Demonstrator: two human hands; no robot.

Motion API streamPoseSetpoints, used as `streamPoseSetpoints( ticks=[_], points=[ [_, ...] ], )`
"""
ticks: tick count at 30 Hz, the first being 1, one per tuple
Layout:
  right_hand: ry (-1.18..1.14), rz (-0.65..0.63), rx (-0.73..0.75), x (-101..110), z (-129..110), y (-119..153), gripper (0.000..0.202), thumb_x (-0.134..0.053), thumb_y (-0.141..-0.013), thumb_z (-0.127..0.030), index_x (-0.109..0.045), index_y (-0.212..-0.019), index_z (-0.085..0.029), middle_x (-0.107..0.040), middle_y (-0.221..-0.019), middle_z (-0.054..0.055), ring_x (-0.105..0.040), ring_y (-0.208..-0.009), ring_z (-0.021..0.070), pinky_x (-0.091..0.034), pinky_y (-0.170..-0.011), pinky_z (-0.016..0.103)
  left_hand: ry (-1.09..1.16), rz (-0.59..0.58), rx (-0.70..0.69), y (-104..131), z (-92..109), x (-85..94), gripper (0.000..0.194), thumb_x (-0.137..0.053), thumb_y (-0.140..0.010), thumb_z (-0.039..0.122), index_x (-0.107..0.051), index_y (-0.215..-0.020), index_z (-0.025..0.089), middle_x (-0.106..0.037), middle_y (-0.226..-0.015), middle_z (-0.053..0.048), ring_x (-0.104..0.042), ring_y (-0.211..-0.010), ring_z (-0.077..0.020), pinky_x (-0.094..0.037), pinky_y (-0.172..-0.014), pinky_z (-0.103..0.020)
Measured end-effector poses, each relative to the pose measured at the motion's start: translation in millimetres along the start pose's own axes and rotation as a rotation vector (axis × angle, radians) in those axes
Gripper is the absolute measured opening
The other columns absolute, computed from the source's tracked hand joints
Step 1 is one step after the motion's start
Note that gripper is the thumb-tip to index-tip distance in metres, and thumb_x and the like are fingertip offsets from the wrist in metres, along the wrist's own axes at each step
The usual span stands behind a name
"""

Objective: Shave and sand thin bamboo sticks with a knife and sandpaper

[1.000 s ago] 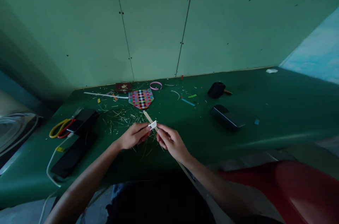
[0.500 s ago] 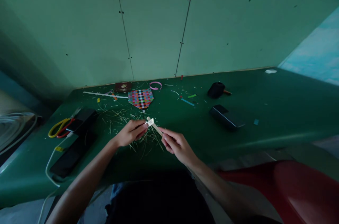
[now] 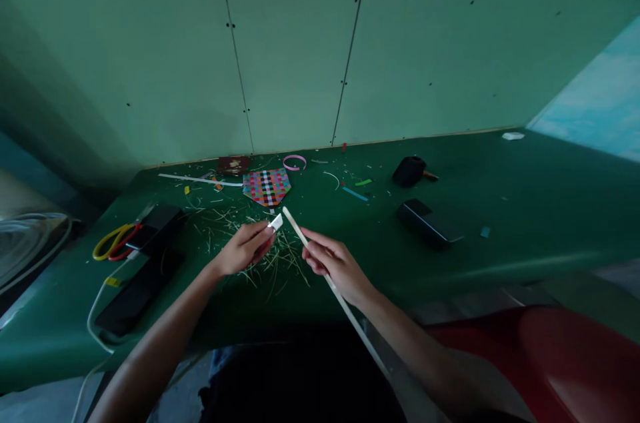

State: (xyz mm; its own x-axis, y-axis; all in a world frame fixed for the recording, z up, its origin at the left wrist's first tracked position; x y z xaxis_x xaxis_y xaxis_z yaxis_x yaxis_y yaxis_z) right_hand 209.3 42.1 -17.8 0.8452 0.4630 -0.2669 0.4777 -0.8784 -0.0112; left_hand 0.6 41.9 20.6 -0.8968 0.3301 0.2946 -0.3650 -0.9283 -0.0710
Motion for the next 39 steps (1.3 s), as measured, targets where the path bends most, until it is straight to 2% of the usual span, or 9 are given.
streamPoseSetpoints(
  ticks=[5,10,16,24,30,35,39],
  points=[
    [-0.139,-0.031,-0.028,-15,-5,-36,0.049,-0.074,-0.09,-0.03,-0.07,-0.139,-0.026,-0.065,-0.094,0.006,-0.048,-0.073,0.0141,-0.036,-0.058,0.028,-0.049,-0.063,-0.044,-2,-2,-15.1,0.048,-0.041,-0.108,0.053,-0.054,-0.078,0.017,-0.052,-0.056,0.003,-0.044,-0.047,-0.0083,-0.033,-0.049,-0.022],
    [-0.225,-0.069,-0.041,-30,-7,-47,0.048,-0.075,-0.08,-0.019,-0.077,-0.127,-0.026,-0.062,-0.09,0.004,-0.048,-0.074,0.0144,-0.036,-0.058,0.027,-0.038,-0.087,-0.051,-3,-4,-16.3,0.047,-0.041,-0.108,0.055,-0.056,-0.085,0.017,-0.051,-0.056,0.004,-0.044,-0.046,-0.0087,-0.033,-0.049,-0.023],
    [-0.227,-0.077,-0.038,-35,-7,-42,0.04,-0.08,-0.079,-0.025,-0.08,-0.119,-0.025,-0.059,-0.088,0.004,-0.047,-0.075,0.0155,-0.035,-0.058,0.028,-0.025,-0.09,-0.037,-3,-6,-16.5,0.045,-0.041,-0.108,0.052,-0.057,-0.086,0.017,-0.05,-0.056,0.005,-0.042,-0.046,-0.0081,-0.033,-0.049,-0.022],
    [-0.175,-0.109,-0.01,-28,-1,-40,0.041,-0.077,-0.085,-0.025,-0.078,-0.126,-0.024,-0.055,-0.079,0.002,-0.044,-0.072,0.0149,-0.033,-0.06,0.03,-0.093,-0.11,-0.04,-2,-1,-15.4,0.045,-0.041,-0.109,0.05,-0.057,-0.085,0.017,-0.05,-0.057,0.005,-0.042,-0.047,-0.0082,-0.032,-0.049,-0.023],
    [-0.103,-0.087,-0.003,-21,1,-32,0.042,-0.075,-0.088,-0.028,-0.076,-0.129,-0.021,-0.053,-0.078,0.002,-0.042,-0.07,0.0143,-0.032,-0.06,0.031,-0.173,-0.115,-0.062,-2,6,-16.6,0.044,-0.042,-0.108,0.05,-0.054,-0.08,0.018,-0.051,-0.059,0.005,-0.044,-0.05,-0.0084,-0.033,-0.051,-0.022],
    [-0.014,-0.079,-0.008,-14,0,-19,0.045,-0.075,-0.091,-0.032,-0.072,-0.134,-0.018,-0.052,-0.08,0.001,-0.042,-0.069,0.0133,-0.033,-0.061,0.03,-0.156,-0.052,-0.05,-2,3,-7.4,0.045,-0.042,-0.108,0.051,-0.053,-0.079,0.018,-0.049,-0.056,0.005,-0.043,-0.048,-0.0083,-0.033,-0.05,-0.022],
    [0.069,-0.066,-0.003,-6,-4,-4,0.045,-0.074,-0.092,-0.034,-0.072,-0.135,-0.019,-0.052,-0.089,0.002,-0.042,-0.069,0.0116,-0.034,-0.06,0.03,-0.131,-0.015,-0.046,-1,0,1.4,0.046,-0.043,-0.108,0.051,-0.054,-0.079,0.018,-0.05,-0.055,0.005,-0.043,-0.047,-0.0078,-0.033,-0.049,-0.021]
  ],
)
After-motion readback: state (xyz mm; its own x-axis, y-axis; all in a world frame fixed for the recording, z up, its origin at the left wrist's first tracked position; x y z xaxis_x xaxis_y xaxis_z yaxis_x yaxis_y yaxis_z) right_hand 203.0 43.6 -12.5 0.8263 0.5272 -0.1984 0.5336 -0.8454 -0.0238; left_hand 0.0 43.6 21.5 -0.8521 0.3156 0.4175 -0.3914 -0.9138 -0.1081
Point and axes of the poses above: each hand's wrist, its own y-axis away from the middle knuckle, its own x-axis out of the back of the hand, z = x × y, the point moved 5 cm from there along -y, towards the middle knuckle
